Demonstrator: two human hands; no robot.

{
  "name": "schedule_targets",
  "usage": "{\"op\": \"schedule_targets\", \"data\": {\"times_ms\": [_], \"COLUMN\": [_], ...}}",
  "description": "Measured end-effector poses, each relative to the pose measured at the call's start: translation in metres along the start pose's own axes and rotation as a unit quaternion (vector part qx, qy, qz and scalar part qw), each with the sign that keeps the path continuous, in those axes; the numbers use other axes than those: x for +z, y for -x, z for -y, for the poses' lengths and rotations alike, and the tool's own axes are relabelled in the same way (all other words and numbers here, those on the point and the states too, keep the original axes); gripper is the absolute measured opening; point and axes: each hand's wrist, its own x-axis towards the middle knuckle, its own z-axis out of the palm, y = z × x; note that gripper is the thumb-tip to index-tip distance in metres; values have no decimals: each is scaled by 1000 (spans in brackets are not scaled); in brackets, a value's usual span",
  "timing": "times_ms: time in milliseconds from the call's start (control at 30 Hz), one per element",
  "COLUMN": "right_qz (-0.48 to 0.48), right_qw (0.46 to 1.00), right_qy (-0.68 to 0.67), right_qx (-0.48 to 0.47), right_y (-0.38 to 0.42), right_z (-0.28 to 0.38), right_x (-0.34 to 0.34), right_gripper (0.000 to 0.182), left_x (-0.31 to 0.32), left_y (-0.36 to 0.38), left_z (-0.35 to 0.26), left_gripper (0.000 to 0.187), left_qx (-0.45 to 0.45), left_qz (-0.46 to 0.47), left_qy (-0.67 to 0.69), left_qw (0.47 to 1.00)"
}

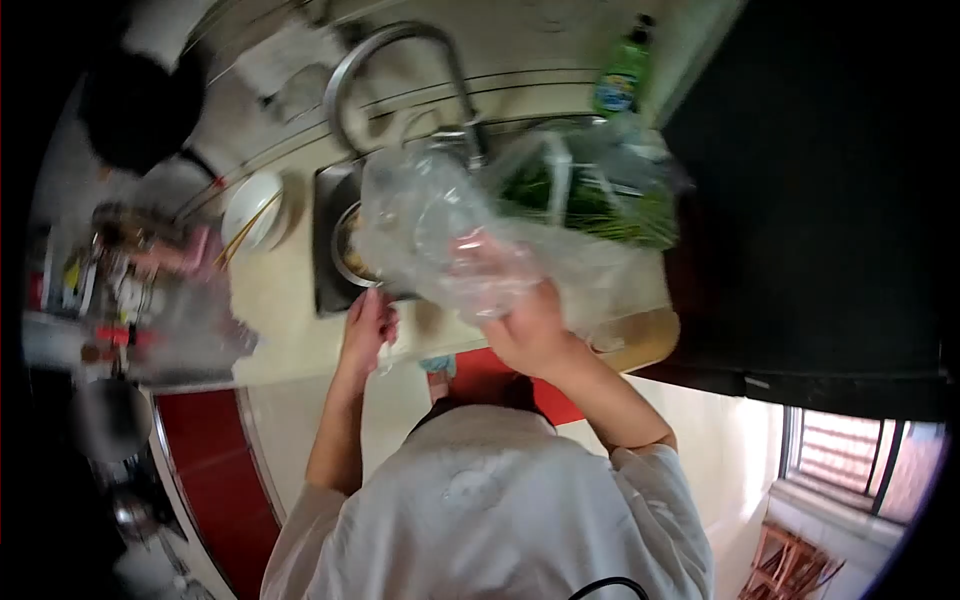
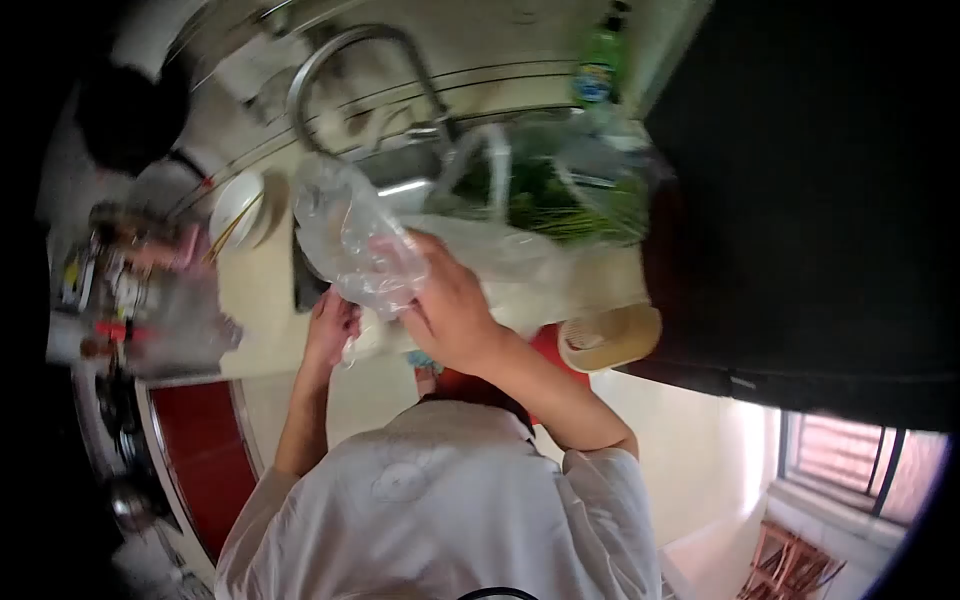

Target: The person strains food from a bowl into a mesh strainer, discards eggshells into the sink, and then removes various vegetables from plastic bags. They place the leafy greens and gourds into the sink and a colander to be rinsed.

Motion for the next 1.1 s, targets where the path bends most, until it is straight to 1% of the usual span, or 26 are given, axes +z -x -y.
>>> {"op": "schedule_targets", "data": {"times_ms": [33,100,200,267,300,333,400,433,467,533,600,667,700,767,800,833,867,900,1000,1067,1100], "right_qz": [16,53,56,94,119,140,174,174,173,81,-15,-103,-30,113,149,233,311,384,352,255,201], "right_qw": [1000,997,993,991,990,988,980,978,976,983,985,985,992,987,980,947,892,815,828,927,961], "right_qy": [-17,-42,105,-4,28,59,62,90,118,151,153,119,115,105,126,207,281,348,365,239,172], "right_qx": [12,33,13,95,64,33,81,68,56,71,76,74,35,-43,-24,72,167,259,239,140,82], "right_y": [3,14,50,63,61,59,54,52,50,34,6,-12,-24,-53,-59,-51,-42,-36,-12,-20,-33], "right_z": [-7,-24,-68,-86,-86,-86,-86,-91,-96,-84,-55,-19,-10,0,-10,-24,-41,-55,-69,-48,-36], "right_x": [31,86,137,162,167,171,178,178,179,154,137,120,123,152,170,175,180,182,157,144,138], "right_gripper": [45,47,46,46,47,48,50,49,48,42,36,30,27,21,16,16,16,17,20,25,28], "left_x": [-10,-39,-37,-55,-60,-61,-68,-69,-69,-68,-68,-65,-65,-65,-64,-62,-62,-64,-72,-79,-81], "left_y": [-2,-16,0,-16,-21,-21,-30,-34,-40,-47,-54,-53,-56,-66,-65,-63,-64,-67,-74,-75,-77], "left_z": [-2,11,-25,-20,-23,-31,-18,-14,-10,-3,-7,-15,-12,-7,-10,-15,-20,-23,-28,-32,-36], "left_gripper": [35,58,72,81,85,63,44,37,28,24,21,20,21,23,24,24,25,25,23,23,24], "left_qx": [-12,3,-1,-9,-13,-25,34,63,22,43,64,79,86,99,89,82,75,80,90,85,87], "left_qz": [26,6,47,56,64,57,43,37,13,-10,-25,-39,-23,12,12,11,8,-2,-38,-29,-27], "left_qy": [28,-37,131,113,101,107,-1,-56,35,24,5,-19,-4,24,17,12,6,4,5,-33,-50], "left_qw": [999,999,990,992,993,992,999,996,999,999,998,996,996,995,996,997,997,997,995,995,995]}}
